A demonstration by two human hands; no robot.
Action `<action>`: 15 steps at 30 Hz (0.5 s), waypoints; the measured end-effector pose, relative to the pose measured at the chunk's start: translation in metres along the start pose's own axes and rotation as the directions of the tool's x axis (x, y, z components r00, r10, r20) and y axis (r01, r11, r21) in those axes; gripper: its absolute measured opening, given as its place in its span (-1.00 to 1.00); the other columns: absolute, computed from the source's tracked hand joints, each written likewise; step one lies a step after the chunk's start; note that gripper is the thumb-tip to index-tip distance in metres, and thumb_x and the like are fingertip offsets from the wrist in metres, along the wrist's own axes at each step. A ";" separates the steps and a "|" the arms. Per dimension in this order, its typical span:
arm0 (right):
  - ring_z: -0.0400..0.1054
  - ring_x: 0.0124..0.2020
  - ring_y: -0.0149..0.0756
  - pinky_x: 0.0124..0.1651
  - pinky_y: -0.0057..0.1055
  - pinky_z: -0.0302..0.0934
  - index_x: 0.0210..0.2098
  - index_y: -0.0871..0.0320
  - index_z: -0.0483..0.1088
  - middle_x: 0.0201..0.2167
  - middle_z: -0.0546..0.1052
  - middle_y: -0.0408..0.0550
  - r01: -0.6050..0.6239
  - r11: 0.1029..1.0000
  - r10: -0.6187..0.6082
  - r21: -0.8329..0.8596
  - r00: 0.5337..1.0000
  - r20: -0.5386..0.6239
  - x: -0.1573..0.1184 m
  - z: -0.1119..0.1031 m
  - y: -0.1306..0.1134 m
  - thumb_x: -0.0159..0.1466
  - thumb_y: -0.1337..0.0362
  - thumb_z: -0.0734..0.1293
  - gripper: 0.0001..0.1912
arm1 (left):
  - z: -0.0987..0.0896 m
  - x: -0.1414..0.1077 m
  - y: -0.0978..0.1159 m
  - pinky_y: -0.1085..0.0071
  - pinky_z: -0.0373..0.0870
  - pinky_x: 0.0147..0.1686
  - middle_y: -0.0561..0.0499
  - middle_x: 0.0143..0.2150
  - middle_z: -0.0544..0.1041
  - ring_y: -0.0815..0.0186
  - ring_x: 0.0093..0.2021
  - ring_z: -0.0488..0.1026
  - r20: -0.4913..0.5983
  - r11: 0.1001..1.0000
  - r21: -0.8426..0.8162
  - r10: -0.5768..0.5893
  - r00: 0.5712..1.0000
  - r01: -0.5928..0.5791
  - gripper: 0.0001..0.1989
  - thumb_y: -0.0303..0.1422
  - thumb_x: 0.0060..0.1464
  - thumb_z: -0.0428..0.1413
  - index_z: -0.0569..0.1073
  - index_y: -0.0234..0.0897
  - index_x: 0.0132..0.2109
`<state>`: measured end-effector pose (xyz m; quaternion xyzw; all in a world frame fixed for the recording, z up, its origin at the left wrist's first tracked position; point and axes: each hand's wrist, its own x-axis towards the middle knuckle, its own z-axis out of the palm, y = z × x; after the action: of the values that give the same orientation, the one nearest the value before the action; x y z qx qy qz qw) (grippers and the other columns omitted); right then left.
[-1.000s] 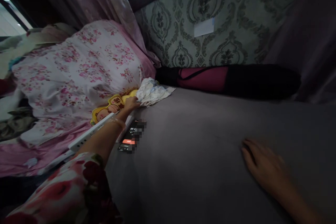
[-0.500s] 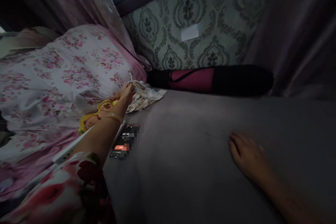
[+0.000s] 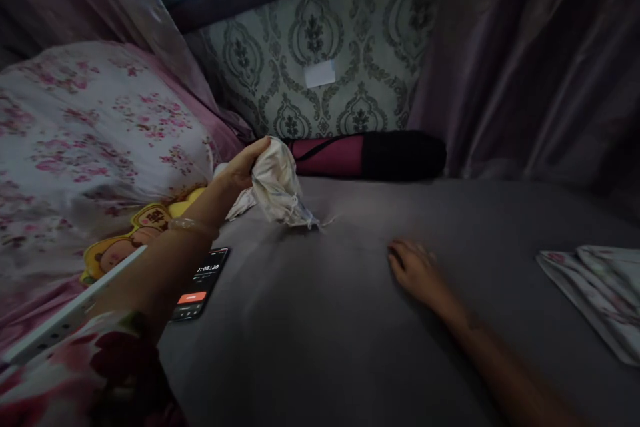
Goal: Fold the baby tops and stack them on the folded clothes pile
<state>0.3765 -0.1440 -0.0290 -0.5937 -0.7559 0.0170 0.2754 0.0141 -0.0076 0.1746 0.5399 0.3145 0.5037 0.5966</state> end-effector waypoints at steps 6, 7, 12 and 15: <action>0.35 0.07 -0.05 0.09 -0.06 0.27 0.18 0.03 0.26 0.15 0.40 0.06 -0.022 0.895 0.060 0.445 0.996 -0.072 0.046 -0.048 -0.059 0.18 0.03 0.33 -0.41 | 0.067 -0.013 0.038 0.45 0.41 -0.40 0.05 -0.48 0.49 0.33 -0.43 0.48 0.269 0.867 0.403 0.195 0.943 -0.294 -0.89 -0.42 -0.09 0.23 0.51 -0.37 -0.35; 0.28 0.16 -0.05 0.17 -0.06 0.20 0.21 0.01 0.22 0.20 0.34 0.05 0.030 0.865 0.023 0.501 0.995 -0.100 0.055 -0.056 -0.070 0.15 0.03 0.38 -0.33 | 0.078 -0.014 0.043 0.44 0.41 -0.37 0.05 -0.47 0.49 0.32 -0.40 0.49 0.287 0.814 0.455 0.249 0.925 -0.360 -0.91 -0.44 -0.08 0.21 0.52 -0.38 -0.35; 0.44 -0.15 -0.19 -0.07 -0.19 0.33 -0.05 0.11 0.42 -0.19 0.54 0.00 0.002 0.630 -0.046 0.777 0.998 0.035 0.075 -0.068 -0.099 0.10 -0.02 0.41 -0.50 | 0.111 -0.011 0.044 0.44 0.38 -0.28 0.05 -0.38 0.50 0.30 -0.27 0.48 0.377 0.605 0.569 0.409 0.831 -0.556 -0.89 -0.46 -0.06 0.17 0.54 -0.37 -0.32; 0.39 -0.41 -0.31 -0.34 -0.37 0.30 -0.34 0.17 0.47 -0.43 0.51 -0.09 -0.097 0.622 -0.044 0.777 0.986 0.158 0.072 -0.077 -0.090 0.14 -0.08 0.35 -0.60 | 0.107 -0.002 0.019 0.46 0.35 -0.30 0.06 -0.40 0.49 0.31 -0.27 0.45 0.296 0.603 0.587 0.462 0.836 -0.541 -0.89 -0.41 -0.05 0.15 0.53 -0.35 -0.33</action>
<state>0.3196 -0.1289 0.0963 -0.4223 -0.6842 0.3960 0.4435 0.1067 -0.0467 0.2157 0.8059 0.2700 0.4776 0.2226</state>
